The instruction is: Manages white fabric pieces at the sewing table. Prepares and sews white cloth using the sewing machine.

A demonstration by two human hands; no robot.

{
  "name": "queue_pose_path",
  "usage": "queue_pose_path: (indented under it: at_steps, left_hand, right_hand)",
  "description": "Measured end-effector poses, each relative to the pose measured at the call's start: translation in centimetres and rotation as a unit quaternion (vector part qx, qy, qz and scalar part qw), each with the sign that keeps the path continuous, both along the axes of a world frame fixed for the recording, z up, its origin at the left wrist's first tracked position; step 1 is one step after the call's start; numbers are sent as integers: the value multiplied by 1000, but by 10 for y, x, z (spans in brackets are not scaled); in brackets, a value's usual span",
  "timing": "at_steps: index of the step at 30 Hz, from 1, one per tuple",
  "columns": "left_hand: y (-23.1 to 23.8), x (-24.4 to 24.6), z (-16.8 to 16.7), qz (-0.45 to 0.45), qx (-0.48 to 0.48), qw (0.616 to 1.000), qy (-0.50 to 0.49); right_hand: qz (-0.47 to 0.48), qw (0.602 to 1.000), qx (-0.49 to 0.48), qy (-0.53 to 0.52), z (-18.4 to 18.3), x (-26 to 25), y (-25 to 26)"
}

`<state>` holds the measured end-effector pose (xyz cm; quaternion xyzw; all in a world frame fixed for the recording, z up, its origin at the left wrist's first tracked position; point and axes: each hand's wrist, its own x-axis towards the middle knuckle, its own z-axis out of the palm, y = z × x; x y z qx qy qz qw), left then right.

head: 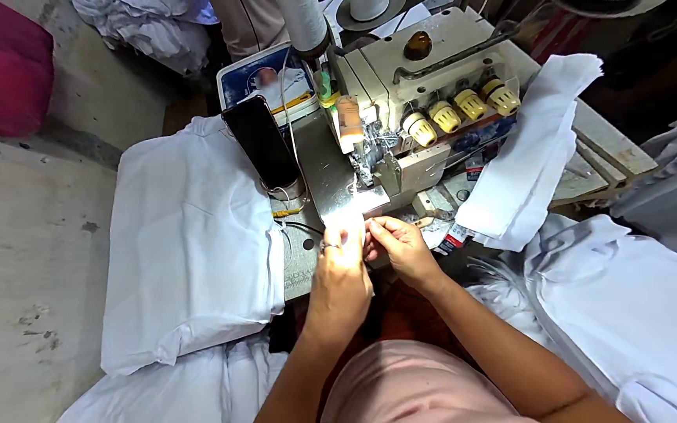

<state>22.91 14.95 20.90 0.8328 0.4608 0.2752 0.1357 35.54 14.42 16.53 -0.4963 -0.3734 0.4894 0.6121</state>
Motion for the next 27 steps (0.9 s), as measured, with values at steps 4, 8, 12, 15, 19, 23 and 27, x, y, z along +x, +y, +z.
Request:
queue_pose_path:
  at_steps: [4,8,12,15,19,23,27]
  left_hand:
    - [-14,14,-6,-60,-38,997,-28]
    - [-13,19,-20,-141,-18,989,-35]
    - [-2,0,-16,-223,-76,971,-42]
    - [24,-38,-9,-155,-96,982,-43]
    - [85,-107,-10,80,-111,990,19]
    - [161,-138,-10,211,-132,953,171]
    - [209,-136,-12,244,-192,897,314]
  right_hand:
    - [5,999,7,42,-5,7,2]
    - [-57,998,19,33,-13,23,5]
    - [-105,994,-4,7,-20,58,22]
    - [-112,992,0,-62,-8,66,21]
    - [40,977,123,-168,26,23,-13]
    - [140,883,299,-334,44,-36,5]
    - [257,811,185,-492,69,-92,62]
